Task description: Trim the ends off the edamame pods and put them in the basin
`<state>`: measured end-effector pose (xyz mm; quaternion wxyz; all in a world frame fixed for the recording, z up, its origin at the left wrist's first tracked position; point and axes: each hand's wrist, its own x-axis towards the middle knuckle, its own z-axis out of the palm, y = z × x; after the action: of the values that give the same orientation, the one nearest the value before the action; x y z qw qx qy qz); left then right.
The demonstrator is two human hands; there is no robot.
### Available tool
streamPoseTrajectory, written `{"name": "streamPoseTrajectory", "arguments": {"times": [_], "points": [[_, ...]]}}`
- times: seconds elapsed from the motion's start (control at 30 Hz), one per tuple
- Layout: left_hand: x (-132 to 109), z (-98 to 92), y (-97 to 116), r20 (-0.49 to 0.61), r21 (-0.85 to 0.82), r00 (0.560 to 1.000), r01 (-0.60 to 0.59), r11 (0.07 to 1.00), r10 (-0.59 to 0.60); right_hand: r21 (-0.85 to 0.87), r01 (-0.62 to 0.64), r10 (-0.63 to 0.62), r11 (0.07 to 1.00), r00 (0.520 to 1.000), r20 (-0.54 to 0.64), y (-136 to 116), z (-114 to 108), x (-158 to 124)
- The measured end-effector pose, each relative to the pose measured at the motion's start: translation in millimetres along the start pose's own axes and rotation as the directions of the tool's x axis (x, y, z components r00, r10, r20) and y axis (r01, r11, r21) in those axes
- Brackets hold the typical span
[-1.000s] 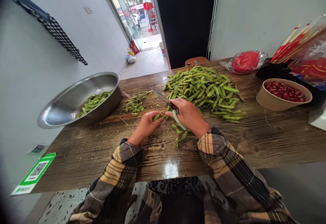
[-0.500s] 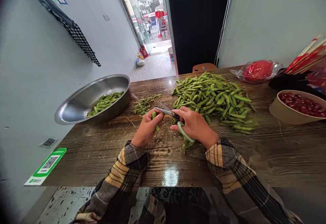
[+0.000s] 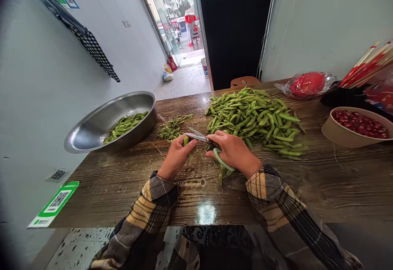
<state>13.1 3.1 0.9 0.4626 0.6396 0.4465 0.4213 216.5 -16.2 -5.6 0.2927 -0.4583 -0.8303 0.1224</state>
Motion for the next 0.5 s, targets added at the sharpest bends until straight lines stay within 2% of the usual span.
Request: {"name": "streamPoseTrajectory", "arguments": {"times": [0.13, 0.23, 0.37, 0.5], "points": [[0.8, 0.8, -1.6, -0.001, -0.026, 1.0, 0.026, 0.999, -0.026, -0.005, 0.007, -0.007, 1.0, 1.0, 0.023, 0.5, 0.5, 0.3], [0.8, 1.9, -2.3, -0.031, -0.216, 0.996, 0.079, 0.973, -0.088, 0.004, -0.039, 0.039, 0.999, 0.999, -0.026, -0.2, 1.2, 0.5], [2.2, 0.2, -0.5, -0.07, -0.499, 0.982, 0.116, 0.859, -0.173, 0.024, -0.115, 0.117, 0.993, 0.99, -0.082, -2.2, 1.5, 0.4], [3.0, -3.7, 1.2, -0.034, -0.627, 0.981, 0.129, 0.768, -0.192, 0.028, -0.102, 0.103, 0.994, 0.994, -0.043, -5.3, 2.7, 0.3]]}}
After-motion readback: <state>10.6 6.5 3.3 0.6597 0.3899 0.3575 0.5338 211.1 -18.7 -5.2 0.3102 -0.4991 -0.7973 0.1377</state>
